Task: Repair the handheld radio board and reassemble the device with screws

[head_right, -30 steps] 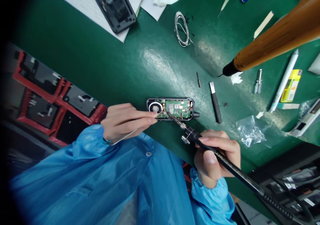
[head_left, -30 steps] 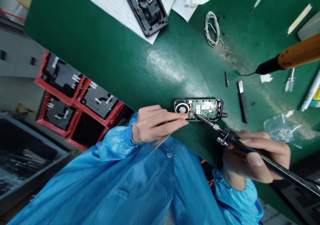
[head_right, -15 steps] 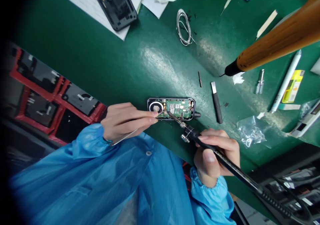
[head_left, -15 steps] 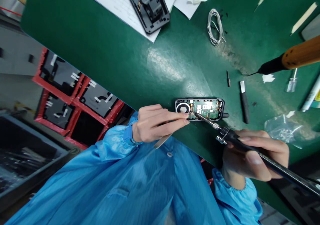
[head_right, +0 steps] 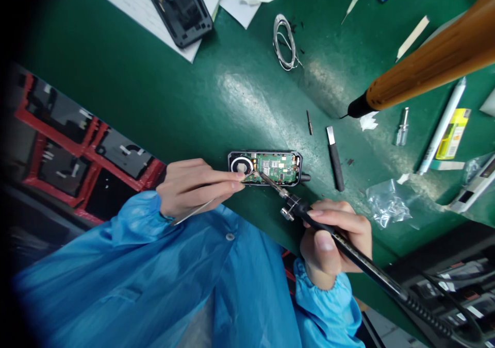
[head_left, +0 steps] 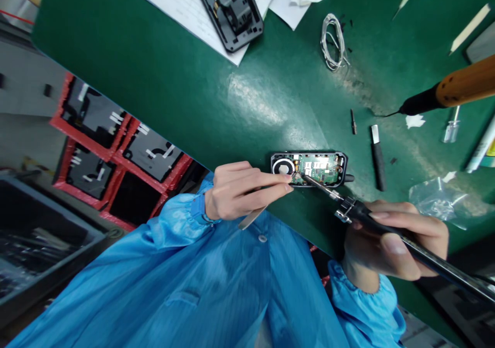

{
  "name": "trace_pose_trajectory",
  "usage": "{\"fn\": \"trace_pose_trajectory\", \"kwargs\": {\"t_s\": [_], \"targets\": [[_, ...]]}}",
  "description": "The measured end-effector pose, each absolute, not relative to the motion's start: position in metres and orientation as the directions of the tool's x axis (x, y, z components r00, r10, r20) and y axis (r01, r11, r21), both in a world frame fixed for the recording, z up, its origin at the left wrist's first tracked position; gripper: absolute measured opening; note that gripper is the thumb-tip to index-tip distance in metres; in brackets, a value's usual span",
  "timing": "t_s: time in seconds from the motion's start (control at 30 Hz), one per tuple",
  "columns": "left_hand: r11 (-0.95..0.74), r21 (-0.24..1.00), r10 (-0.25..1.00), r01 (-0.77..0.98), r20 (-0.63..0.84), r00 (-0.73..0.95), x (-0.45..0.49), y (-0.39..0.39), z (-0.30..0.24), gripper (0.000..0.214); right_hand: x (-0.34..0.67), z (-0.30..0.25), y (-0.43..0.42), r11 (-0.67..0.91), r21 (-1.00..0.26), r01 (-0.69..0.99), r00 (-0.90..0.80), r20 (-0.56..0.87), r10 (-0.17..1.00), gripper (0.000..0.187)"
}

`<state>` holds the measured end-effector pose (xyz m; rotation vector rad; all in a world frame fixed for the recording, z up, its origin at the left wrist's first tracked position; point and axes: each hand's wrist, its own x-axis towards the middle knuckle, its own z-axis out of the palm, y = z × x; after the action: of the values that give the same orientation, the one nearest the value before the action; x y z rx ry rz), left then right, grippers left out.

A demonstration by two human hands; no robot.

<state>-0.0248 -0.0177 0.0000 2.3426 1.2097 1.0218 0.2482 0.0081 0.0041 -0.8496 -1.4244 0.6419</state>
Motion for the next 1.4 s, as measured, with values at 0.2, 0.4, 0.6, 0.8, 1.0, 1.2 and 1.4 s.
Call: {"fn": "trace_pose_trajectory", "kwargs": {"t_s": [0.2,0.4,0.6,0.8,1.0,1.2,1.4], "targets": [[-0.606,0.586,0.793,0.537,0.499,0.35,-0.024,-0.015,0.0,0.012,0.257,-0.002,0.011,0.633,-0.759,0.153,0.123,0.65,0.75,0.012],[-0.572,0.608,0.818,0.551,0.47,0.331,-0.022,-0.019,-0.003,0.018,0.264,-0.008,0.007,0.628,-0.752,0.201,0.16,0.657,0.736,0.012],[-0.513,0.72,0.814,0.467,0.582,-0.003,-0.006,-0.023,-0.022,0.01,0.268,-0.018,0.012,0.692,-0.64,0.334,0.246,0.768,0.591,0.019],[-0.433,0.722,0.849,0.54,0.528,-0.025,-0.005,-0.017,-0.013,0.038,0.255,-0.011,0.028,0.745,-0.577,0.336,0.211,0.816,0.537,0.029],[-0.352,0.646,0.936,0.677,0.253,0.246,-0.013,-0.014,0.002,0.034,0.258,-0.004,0.024,0.677,-0.601,0.425,0.217,0.794,0.568,0.029],[-0.45,0.659,0.88,0.603,0.214,0.423,-0.033,0.004,0.0,0.026,0.26,-0.005,0.027,0.767,-0.506,0.395,0.192,0.862,0.47,0.03],[-0.468,0.693,0.847,0.548,0.175,0.502,-0.037,0.028,0.011,0.033,0.253,0.004,0.019,0.688,-0.618,0.381,0.268,0.786,0.557,0.024]]}}
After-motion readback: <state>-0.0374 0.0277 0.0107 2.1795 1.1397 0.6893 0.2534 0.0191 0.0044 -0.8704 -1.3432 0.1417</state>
